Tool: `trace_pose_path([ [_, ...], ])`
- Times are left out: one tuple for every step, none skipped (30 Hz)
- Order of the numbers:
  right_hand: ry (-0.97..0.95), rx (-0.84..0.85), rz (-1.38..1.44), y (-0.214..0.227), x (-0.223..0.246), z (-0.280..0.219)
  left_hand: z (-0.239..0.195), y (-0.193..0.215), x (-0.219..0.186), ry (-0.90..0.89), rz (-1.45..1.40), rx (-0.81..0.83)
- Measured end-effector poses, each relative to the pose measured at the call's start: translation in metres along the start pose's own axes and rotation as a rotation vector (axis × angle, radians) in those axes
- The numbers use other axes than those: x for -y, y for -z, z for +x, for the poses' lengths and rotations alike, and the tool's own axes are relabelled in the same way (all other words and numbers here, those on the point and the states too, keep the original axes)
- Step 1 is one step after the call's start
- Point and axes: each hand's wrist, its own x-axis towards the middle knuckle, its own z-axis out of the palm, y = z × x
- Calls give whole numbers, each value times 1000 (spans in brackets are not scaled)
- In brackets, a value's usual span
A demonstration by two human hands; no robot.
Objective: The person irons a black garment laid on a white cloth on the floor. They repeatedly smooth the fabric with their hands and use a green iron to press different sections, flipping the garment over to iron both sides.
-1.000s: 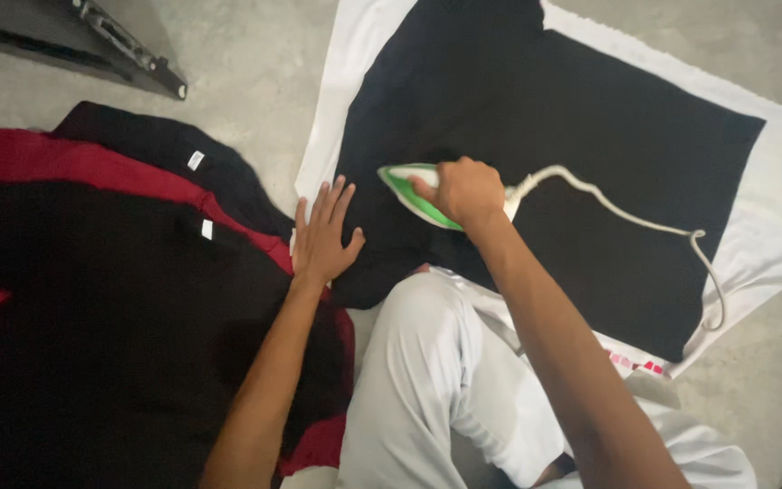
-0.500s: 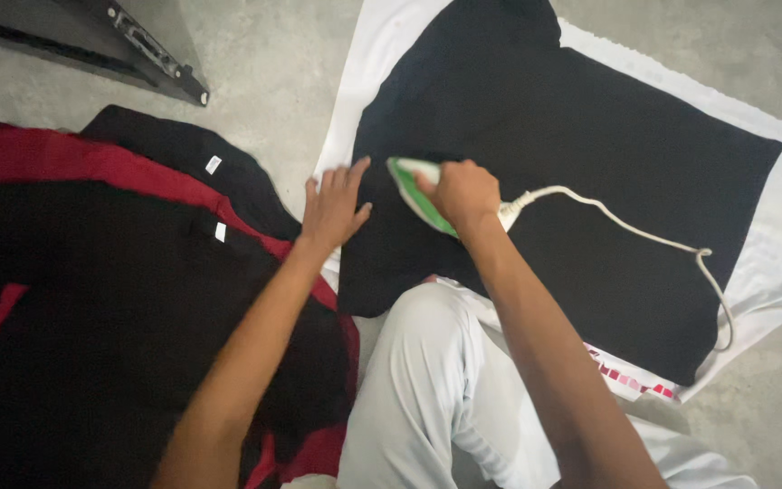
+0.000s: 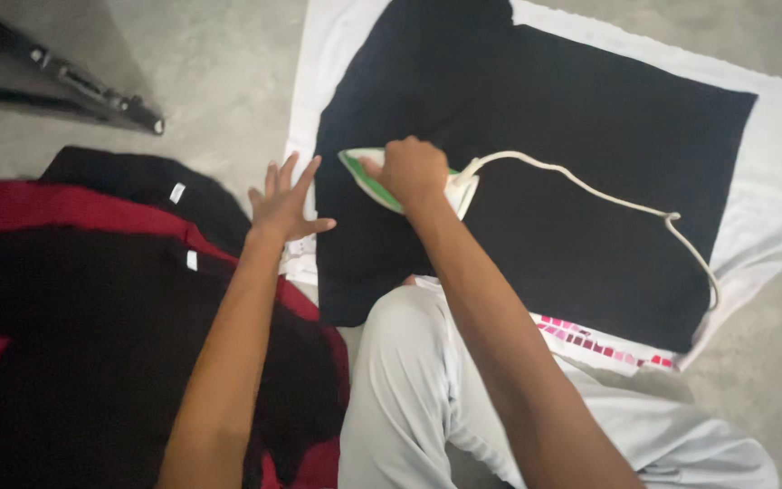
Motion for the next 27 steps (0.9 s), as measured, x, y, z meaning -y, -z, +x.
trace_pose_path([
  [90, 58, -17, 3, 1, -10, 1, 0, -1, 26, 11, 28],
  [180, 116, -33, 7, 4, -20, 1, -1, -2, 52, 22, 57],
  [171, 112, -38, 10, -7, -26, 3, -1, -1, 40, 20, 55],
  [220, 155, -88, 13, -17, -33, 5, -1, 0, 51, 16, 66],
  [268, 204, -132, 15, -27, -43, 4, -2, 1, 63, 14, 83],
  [256, 206, -132, 31, -54, -45, 0, -4, -1, 53, 16, 88],
  [150, 177, -127, 49, -78, -44, -2, -2, 0, 66, 8, 103],
  [44, 147, -121, 66, -101, -44, -4, 1, 1, 80, -1, 118],
  [43, 144, -120, 62, -139, -40, -4, 3, 1, 78, 1, 116],
  [-98, 88, -120, 58, -178, -35, -4, 5, 1, 88, 1, 115],
  [-243, 36, -124, 54, -219, -34, -3, 2, -2, 93, -4, 121],
  [-249, 38, -129, 38, -261, -37, 0, -5, 2, 86, -7, 124],
  [-369, 2, -147, 24, -301, -39, 5, -9, 6, 89, 20, 121],
  [-488, -35, -165, 10, -342, -41, 10, -13, 10, 92, 47, 119],
  [-494, -34, -167, 18, -330, -55, 6, -9, 7, 86, 48, 121],
  [-439, 50, -167, 26, -319, -69, 2, -4, 4, 91, 12, 120],
  [-392, 130, -168, 37, -310, -82, 4, 2, -3, 86, -23, 119],
  [-406, 127, -170, 48, -282, -101, 6, -4, 0, 71, -22, 120],
  [-270, 292, -232, 59, -253, -119, 7, -7, 3, 68, -28, 121],
  [-131, 454, -291, 70, -223, -136, 8, -11, 7, 65, -34, 122],
  [-137, 450, -290, 65, -225, -141, -3, 0, -4, 58, -32, 119],
  [-29, 419, -294, 59, -227, -146, -13, 10, -14, 58, -139, 135],
  [71, 387, -297, 54, -232, -151, -20, 20, -28, 51, -245, 153],
  [58, 383, -298, 70, -236, -135, -13, 7, -29, 38, -242, 153],
  [-60, 350, -261, 84, -238, -121, -10, -7, -29, 80, -223, 64],
  [-177, 316, -223, 98, -240, -107, -6, -22, -27, 122, -204, -26],
  [-180, 317, -218, 84, -274, -78, -11, -25, -35, 121, -199, -23],
])
